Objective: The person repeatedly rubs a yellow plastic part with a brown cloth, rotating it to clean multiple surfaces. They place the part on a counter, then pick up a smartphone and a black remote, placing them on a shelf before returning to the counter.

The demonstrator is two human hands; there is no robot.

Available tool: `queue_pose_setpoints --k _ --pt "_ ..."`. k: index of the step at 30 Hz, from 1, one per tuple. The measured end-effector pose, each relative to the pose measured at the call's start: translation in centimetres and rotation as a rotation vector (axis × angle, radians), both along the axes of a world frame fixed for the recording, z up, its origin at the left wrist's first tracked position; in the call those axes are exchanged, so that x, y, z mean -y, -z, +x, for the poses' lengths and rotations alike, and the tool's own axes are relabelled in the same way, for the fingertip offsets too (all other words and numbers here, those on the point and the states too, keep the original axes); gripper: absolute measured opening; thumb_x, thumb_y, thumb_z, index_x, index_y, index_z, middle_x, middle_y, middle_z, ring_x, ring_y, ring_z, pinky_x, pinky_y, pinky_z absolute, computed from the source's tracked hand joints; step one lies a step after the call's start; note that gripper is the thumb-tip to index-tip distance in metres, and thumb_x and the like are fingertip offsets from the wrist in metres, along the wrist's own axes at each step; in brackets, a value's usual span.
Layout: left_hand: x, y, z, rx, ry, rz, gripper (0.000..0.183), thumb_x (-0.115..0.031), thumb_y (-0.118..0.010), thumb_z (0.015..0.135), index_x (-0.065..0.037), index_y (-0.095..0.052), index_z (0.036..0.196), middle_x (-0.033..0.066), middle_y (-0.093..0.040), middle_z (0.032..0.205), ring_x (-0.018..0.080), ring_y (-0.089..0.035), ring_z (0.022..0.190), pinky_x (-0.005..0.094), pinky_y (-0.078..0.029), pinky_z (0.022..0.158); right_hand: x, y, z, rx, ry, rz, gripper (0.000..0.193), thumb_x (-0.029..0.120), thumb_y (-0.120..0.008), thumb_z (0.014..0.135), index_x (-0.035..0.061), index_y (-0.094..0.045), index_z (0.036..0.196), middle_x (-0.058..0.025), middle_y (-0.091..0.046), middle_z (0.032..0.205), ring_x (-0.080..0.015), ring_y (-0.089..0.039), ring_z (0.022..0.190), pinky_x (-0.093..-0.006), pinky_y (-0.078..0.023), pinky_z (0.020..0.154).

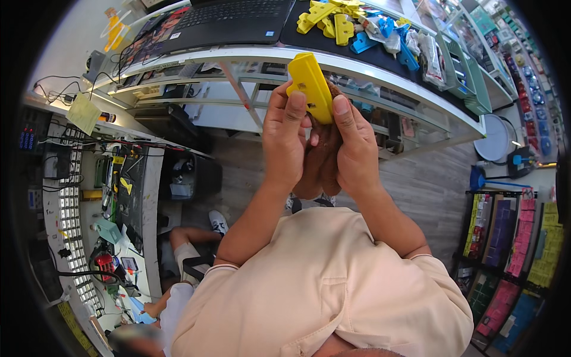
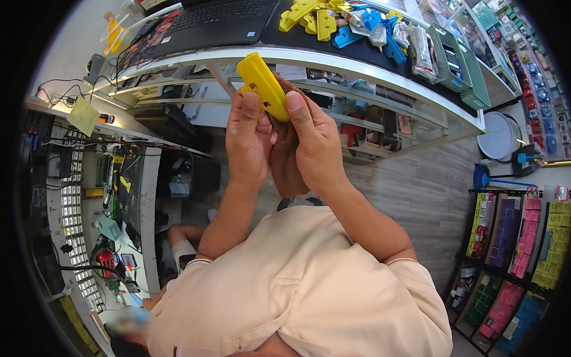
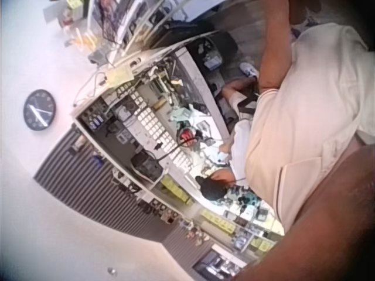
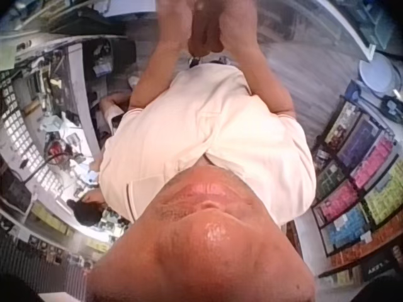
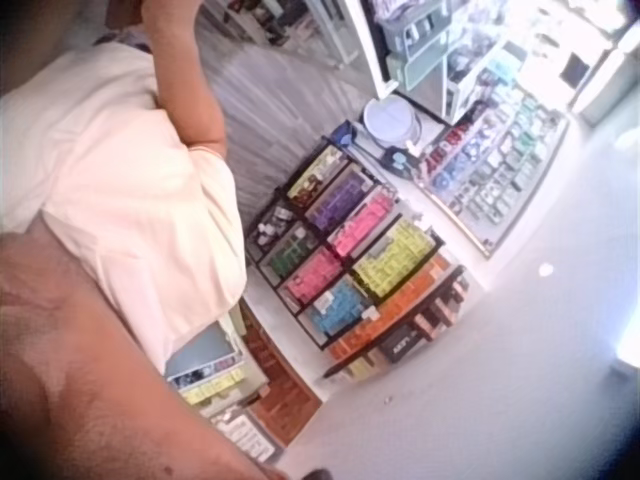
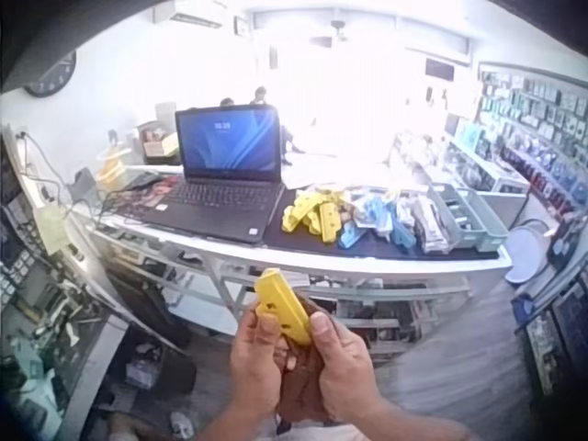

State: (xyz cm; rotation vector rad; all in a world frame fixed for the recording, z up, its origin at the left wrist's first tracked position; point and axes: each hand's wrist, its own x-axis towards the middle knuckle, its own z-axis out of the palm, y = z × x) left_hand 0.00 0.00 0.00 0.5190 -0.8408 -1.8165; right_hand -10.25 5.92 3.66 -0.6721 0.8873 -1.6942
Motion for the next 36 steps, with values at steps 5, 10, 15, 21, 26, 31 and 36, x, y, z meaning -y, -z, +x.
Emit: queue_pose_setpoints --k 5,10,15,21,26,31,36 --pt "0.7 -2.5 1.0 -0.397 -0.032 0.118 0.041 -0.036 -0.058 0.106 -0.009 -0.057 0.138 0.0106 -0.067 0.125 0.0264 -0.068 0.110 0.0365 -0.056 0.090 -1.0 0.6 -2.3 0.036 0.021 0.056 0.055 0.048 -0.055 0.107 -0.0012 -0.064 0.129 -0.0084 -0.070 0.107 -0.0110 -0.064 0.083 -0.0249 -0.054 0.072" --pt "1.1 -0.1 4.0 -0.535 0.153 0.060 0.041 -0.035 -0.057 0.106 -0.009 -0.057 0.138 0.0119 -0.067 0.124 0.0276 -0.066 0.117 0.0439 -0.051 0.103 -0.4 -0.7 -4.0 -0.236 0.354 -0.166 0.041 0.035 -0.059 0.107 -0.0017 -0.068 0.124 -0.0086 -0.066 0.113 -0.0132 -0.062 0.084 -0.0264 -0.053 0.074" --pt "-0.5 -1.7 2.6 -0.475 0.144 0.093 0.043 -0.037 -0.050 0.110 -0.006 -0.057 0.139 0.0117 -0.067 0.123 0.0259 -0.066 0.117 0.0412 -0.050 0.103 4.0 -2.7 -2.8 -1.119 0.406 -0.704 0.028 0.015 -0.072 0.095 0.0065 -0.076 0.121 -0.0070 -0.063 0.122 -0.0193 -0.058 0.095 -0.0296 -0.050 0.083" --pt "0.7 -1.6 4.4 -0.345 0.163 -0.064 0.042 -0.043 -0.042 0.112 -0.005 -0.061 0.118 0.0082 -0.065 0.098 0.0181 -0.065 0.090 0.0327 -0.054 0.084 0.7 0.4 -2.4 -1.434 0.170 -0.789 0.033 0.014 -0.075 0.084 0.0142 -0.078 0.117 -0.0051 -0.062 0.122 -0.0241 -0.053 0.103 -0.0355 -0.044 0.092" --pt "0.8 -5.8 1.8 -0.094 -0.239 -0.028 0.043 -0.048 -0.049 0.109 -0.008 -0.064 0.117 0.0030 -0.066 0.097 0.0107 -0.062 0.086 0.0263 -0.049 0.075 2.6 -1.6 -2.0 -1.551 0.349 -0.773 0.033 0.014 -0.076 0.080 0.0151 -0.076 0.113 -0.0017 -0.060 0.119 -0.0250 -0.052 0.101 -0.0365 -0.044 0.091" --pt "0.4 -5.7 0.6 -0.079 -0.212 -0.025 0.040 -0.047 -0.052 0.108 -0.011 -0.065 0.120 -0.0001 -0.067 0.100 0.0097 -0.062 0.088 0.0271 -0.049 0.076 5.0 -3.0 -3.6 -1.562 0.532 -0.834 0.032 0.008 -0.080 0.077 0.0100 -0.078 0.109 -0.0048 -0.062 0.112 -0.0243 -0.055 0.096 -0.0364 -0.045 0.085" --pt "0.6 -4.3 0.6 -0.105 -0.153 0.148 0.043 -0.047 -0.051 0.109 -0.007 -0.061 0.121 0.0026 -0.066 0.096 0.0130 -0.063 0.079 0.0279 -0.052 0.069 4.0 -1.1 -3.6 -1.457 0.369 -0.751 0.032 0.006 -0.077 0.076 0.0093 -0.078 0.108 -0.0074 -0.064 0.110 -0.0275 -0.061 0.093 -0.0401 -0.050 0.085"
